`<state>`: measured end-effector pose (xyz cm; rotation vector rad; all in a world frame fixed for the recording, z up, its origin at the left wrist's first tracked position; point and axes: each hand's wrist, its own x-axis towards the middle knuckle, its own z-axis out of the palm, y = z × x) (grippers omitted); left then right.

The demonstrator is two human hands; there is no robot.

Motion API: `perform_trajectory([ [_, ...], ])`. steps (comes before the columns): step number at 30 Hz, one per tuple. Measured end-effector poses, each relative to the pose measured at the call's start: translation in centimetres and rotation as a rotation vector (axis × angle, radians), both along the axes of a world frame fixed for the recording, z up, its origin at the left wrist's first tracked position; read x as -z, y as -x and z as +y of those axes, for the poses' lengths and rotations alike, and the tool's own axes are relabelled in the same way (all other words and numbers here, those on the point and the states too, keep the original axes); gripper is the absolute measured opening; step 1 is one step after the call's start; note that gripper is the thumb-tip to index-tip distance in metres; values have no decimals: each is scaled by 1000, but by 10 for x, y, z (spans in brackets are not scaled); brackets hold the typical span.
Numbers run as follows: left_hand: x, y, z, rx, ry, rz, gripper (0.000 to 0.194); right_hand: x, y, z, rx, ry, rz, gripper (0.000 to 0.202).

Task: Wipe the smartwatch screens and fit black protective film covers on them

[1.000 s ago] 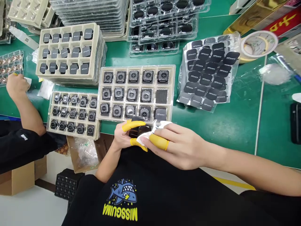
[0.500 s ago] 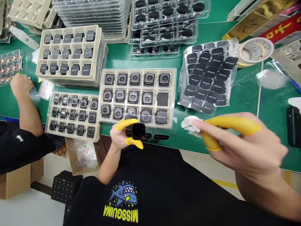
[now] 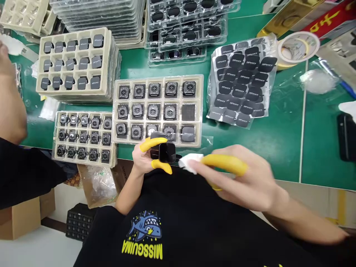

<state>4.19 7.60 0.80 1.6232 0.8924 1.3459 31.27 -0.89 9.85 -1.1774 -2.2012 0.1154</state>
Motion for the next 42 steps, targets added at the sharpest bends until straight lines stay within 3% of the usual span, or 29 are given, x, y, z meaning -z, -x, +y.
perform_trajectory([
  [7, -13, -3, -4, 58, -120, -6, 68, -13, 34, 39, -338, -158, -129, 26],
  [11, -13, 0, -7, 61, -108, -59, 77, -15, 32, 55, -257, -228, -209, 25],
  [15, -10, 4, -6, 45, -44, -126, 80, -13, 12, 51, 6, -270, -153, 39],
  [17, -8, 5, -4, 57, -24, -128, 81, -15, 6, 43, 71, -249, -78, 44],
  [24, -9, 3, -1, 84, 12, -106, 78, -32, 23, 35, -270, -162, -71, 25],
  [31, -9, 3, -1, 39, -8, -83, 80, -27, 23, 40, -166, -201, -56, 21],
  [42, -11, 4, 0, 30, -58, -73, 77, -17, 33, 39, -379, -122, -90, 27],
])
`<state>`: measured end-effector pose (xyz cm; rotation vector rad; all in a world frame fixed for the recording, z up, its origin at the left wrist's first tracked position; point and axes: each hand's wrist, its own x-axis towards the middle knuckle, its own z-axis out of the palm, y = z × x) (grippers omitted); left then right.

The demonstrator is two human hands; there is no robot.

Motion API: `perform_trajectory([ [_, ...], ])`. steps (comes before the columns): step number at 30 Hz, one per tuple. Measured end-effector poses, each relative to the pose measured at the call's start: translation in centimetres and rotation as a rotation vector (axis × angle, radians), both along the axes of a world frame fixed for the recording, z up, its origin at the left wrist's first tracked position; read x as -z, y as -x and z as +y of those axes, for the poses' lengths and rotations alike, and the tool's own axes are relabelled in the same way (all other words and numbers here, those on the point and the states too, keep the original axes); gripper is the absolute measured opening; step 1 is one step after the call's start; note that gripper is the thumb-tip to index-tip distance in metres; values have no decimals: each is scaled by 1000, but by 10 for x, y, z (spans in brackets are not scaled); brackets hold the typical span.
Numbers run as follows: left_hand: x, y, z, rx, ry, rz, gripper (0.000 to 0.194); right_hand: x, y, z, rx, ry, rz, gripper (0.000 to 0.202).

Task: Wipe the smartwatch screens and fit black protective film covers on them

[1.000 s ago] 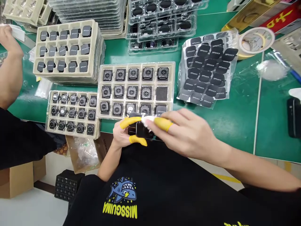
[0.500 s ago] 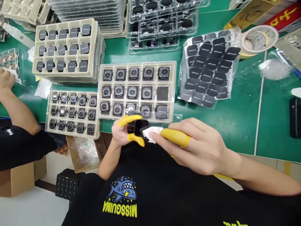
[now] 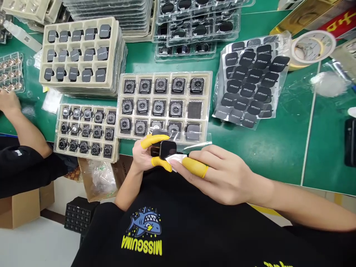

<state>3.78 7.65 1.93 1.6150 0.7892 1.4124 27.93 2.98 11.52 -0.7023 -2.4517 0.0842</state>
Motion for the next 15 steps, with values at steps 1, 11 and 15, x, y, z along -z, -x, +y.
perform_trajectory([
  [1, -1, 1, 0, -3, 5, 6, 76, 1, 1, 2, -11, -5, 0, 28],
  [11, -5, 11, -1, 39, 11, 47, 73, 2, 18, 13, -6, -70, -2, 20],
  [15, 0, 9, -3, 19, 70, -3, 78, 4, 20, 22, 77, -153, -96, 20],
])
